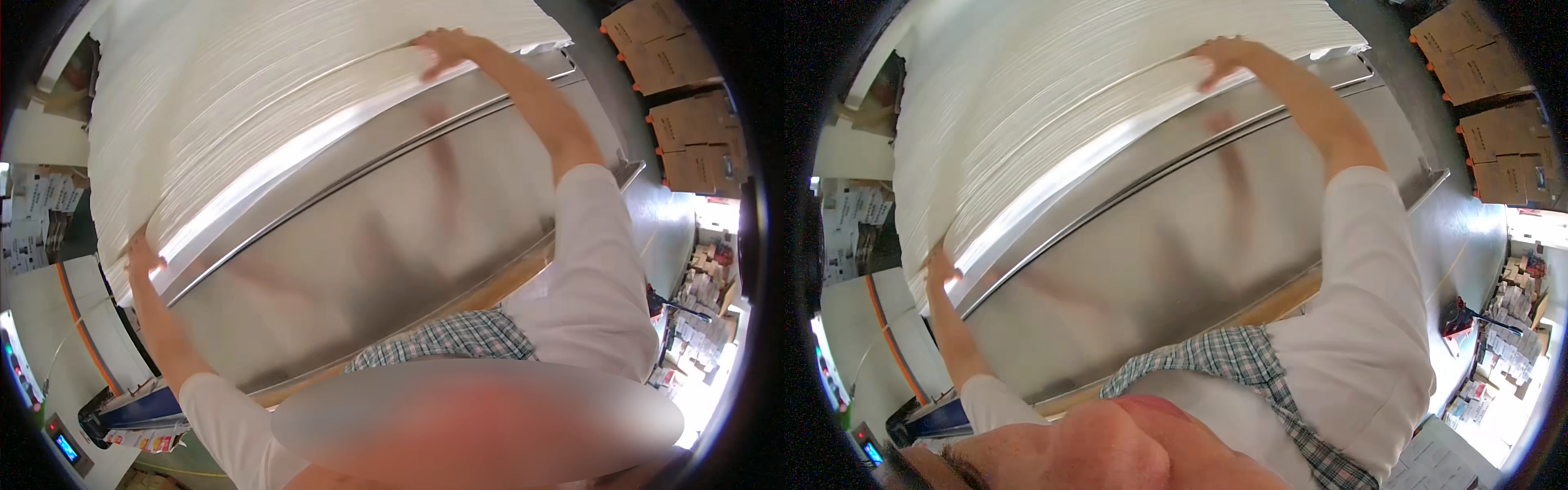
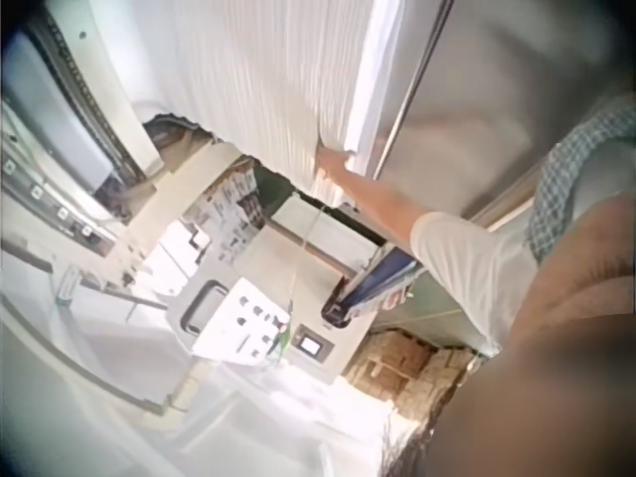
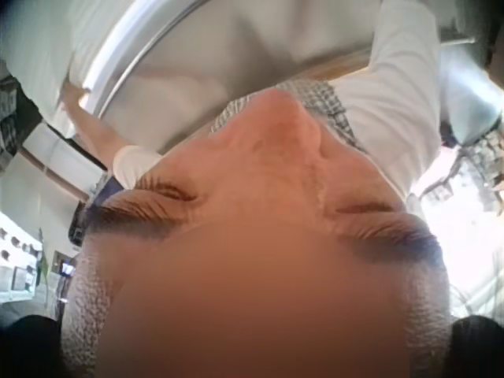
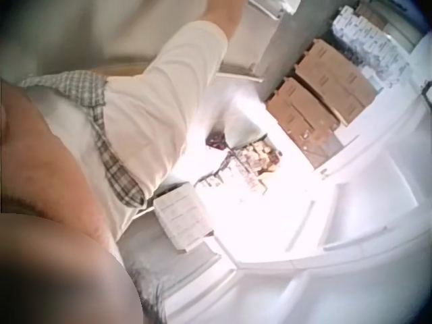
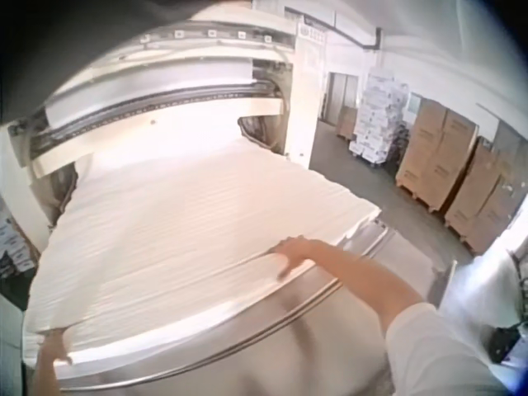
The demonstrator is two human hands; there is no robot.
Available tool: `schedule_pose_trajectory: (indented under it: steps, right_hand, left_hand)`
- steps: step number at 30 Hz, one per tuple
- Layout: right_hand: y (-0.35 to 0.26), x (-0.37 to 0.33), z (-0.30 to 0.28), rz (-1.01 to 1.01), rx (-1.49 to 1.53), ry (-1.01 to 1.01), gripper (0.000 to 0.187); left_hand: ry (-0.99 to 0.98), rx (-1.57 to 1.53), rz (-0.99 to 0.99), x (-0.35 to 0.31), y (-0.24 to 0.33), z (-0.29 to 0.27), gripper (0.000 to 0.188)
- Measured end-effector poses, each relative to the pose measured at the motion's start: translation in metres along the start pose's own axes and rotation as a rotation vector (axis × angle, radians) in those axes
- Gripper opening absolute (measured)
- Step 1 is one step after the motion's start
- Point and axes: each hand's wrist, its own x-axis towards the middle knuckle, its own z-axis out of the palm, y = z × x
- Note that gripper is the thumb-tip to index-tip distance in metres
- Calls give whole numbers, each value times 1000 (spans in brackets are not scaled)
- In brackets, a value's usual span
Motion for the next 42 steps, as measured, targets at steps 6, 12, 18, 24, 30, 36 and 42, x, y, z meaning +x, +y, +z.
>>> schedule_pose_trajectory:
  steps: [6, 12, 18, 24, 30, 36, 42]
  right_hand:
    - [155, -5, 19, 244, -243, -177, 107]
    - [257, -12, 71, 462, -273, -72, 96]
    - [302, -17, 121, 346, -191, 382, 84]
    - [236, -47, 60, 423, 45, 499, 53]
    - [316, -108, 72, 338, -227, 820, 73]
    - [349, -138, 110, 265, -199, 751, 71]
    - [324, -205, 170, 313, -128, 655, 68]
  left_hand:
    - [82, 36, 48, 55, -51, 46, 109]
    - [162, -93, 182, 60, -51, 60, 98]
    - [454, -225, 264, 55, -67, 86, 86]
    - [695, -139, 168, 45, -89, 92, 79]
    - [903, -216, 256, 24, -78, 54, 63]
    - [911, -212, 333, -15, -90, 61, 64]
    - [946, -153, 316, -82, -59, 87, 60]
